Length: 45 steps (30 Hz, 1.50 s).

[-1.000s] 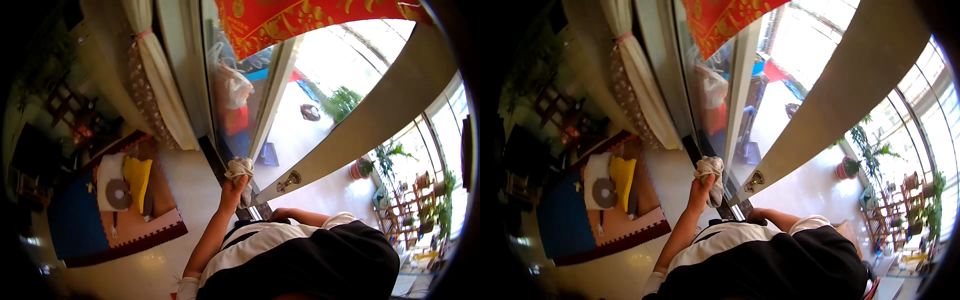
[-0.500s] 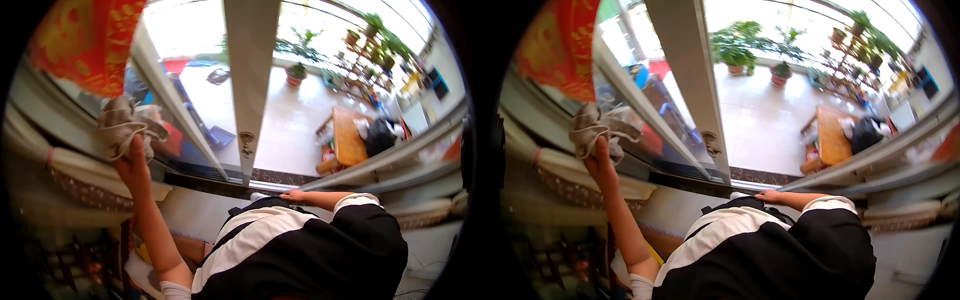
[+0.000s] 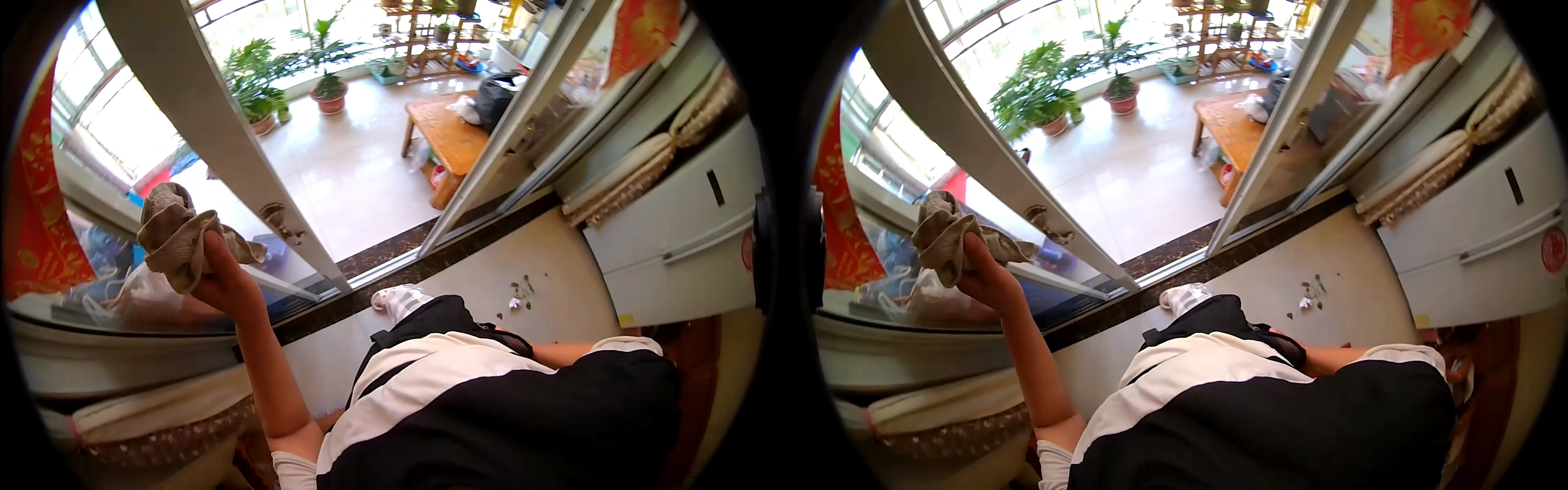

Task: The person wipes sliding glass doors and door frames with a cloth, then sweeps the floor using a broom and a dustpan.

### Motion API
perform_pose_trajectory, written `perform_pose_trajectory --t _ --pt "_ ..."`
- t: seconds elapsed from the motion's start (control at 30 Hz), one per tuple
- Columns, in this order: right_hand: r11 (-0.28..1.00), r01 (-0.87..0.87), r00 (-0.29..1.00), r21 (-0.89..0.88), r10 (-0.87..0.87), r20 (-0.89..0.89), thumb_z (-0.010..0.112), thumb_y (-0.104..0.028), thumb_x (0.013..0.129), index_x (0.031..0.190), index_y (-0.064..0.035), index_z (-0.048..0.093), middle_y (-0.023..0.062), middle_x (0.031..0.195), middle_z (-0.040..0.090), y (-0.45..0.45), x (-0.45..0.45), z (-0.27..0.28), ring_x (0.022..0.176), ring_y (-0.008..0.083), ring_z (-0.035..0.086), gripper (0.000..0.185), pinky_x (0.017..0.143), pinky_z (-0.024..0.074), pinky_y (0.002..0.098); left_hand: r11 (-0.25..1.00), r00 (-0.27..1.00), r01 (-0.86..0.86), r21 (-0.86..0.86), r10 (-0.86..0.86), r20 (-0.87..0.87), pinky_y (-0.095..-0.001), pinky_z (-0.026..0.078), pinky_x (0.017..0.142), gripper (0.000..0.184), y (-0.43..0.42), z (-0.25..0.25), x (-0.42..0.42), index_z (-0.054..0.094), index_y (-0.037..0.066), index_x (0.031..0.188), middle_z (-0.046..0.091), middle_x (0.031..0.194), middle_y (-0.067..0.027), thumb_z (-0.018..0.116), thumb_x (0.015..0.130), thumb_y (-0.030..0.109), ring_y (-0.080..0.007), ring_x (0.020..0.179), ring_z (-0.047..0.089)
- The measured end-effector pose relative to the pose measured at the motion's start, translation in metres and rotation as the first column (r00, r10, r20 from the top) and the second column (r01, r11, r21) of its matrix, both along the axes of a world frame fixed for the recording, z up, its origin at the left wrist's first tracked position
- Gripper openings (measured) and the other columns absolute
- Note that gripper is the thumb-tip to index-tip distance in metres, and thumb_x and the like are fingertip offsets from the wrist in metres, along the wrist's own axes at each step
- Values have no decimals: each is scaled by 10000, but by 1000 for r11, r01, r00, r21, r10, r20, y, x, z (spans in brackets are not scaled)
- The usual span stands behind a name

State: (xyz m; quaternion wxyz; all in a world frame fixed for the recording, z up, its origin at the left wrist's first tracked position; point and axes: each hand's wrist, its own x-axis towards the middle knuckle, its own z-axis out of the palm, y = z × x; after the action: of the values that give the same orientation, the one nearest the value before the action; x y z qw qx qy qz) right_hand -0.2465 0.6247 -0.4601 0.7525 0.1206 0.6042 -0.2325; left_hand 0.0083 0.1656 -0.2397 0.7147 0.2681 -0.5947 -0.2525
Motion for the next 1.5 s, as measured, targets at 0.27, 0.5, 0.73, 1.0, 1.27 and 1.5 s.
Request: perform_pose_trajectory --t 0.27,0.5,0.73,1.0,1.27,1.5 --pt "998 58 995 13 -57 -78 457 -513 888 1257 -150 536 72 1257 543 41 2 3 1089 204 549 524 919 437 425 994 997 -71 -86 74 31 -332 463 910 413 3 5 -25 427 -87 1217 540 1188 -176 559 914 160 -229 1062 561" --pt "999 -32 990 29 35 -137 478 -470 889 1229 -160 564 70 1222 567 23 -50 8 1062 198 564 468 889 459 429 977 969 -55 -206 102 224 -353 438 942 548 -16 17 -50 351 -68 1296 449 1294 -189 604 894 206 -235 1133 506" --pt "979 -112 964 -167 66 -258 507 -157 738 1157 -105 621 5 924 619 7 -124 -12 679 72 536 438 552 406 228 954 950 -229 -193 262 170 -463 323 1012 801 4 -39 -96 244 -19 1391 334 1360 -208 690 790 266 -356 1219 380" --pt "458 -868 381 -193 364 -850 568 -171 763 1075 -49 623 127 911 666 -123 -183 -48 844 239 648 339 755 505 328 930 755 -326 -169 364 545 -368 297 1013 478 32 -100 -37 385 -26 1303 409 1258 -167 561 870 79 -302 1179 409" --pt "-407 -888 286 -214 -124 -950 574 -94 795 1084 -104 602 122 1074 581 -322 -45 90 1005 305 554 290 832 476 380 692 943 -162 704 319 -96 -267 423 850 313 140 -227 -30 558 18 1153 594 1089 -48 555 930 237 -148 979 549" --pt "-527 -683 197 505 -799 -568 556 -111 804 1083 -73 610 88 1183 562 -411 80 188 1195 230 463 287 1058 311 396 576 990 -71 814 143 -15 -296 407 909 348 197 -251 -18 513 -6 1178 576 1134 -90 584 900 191 -200 1029 542"
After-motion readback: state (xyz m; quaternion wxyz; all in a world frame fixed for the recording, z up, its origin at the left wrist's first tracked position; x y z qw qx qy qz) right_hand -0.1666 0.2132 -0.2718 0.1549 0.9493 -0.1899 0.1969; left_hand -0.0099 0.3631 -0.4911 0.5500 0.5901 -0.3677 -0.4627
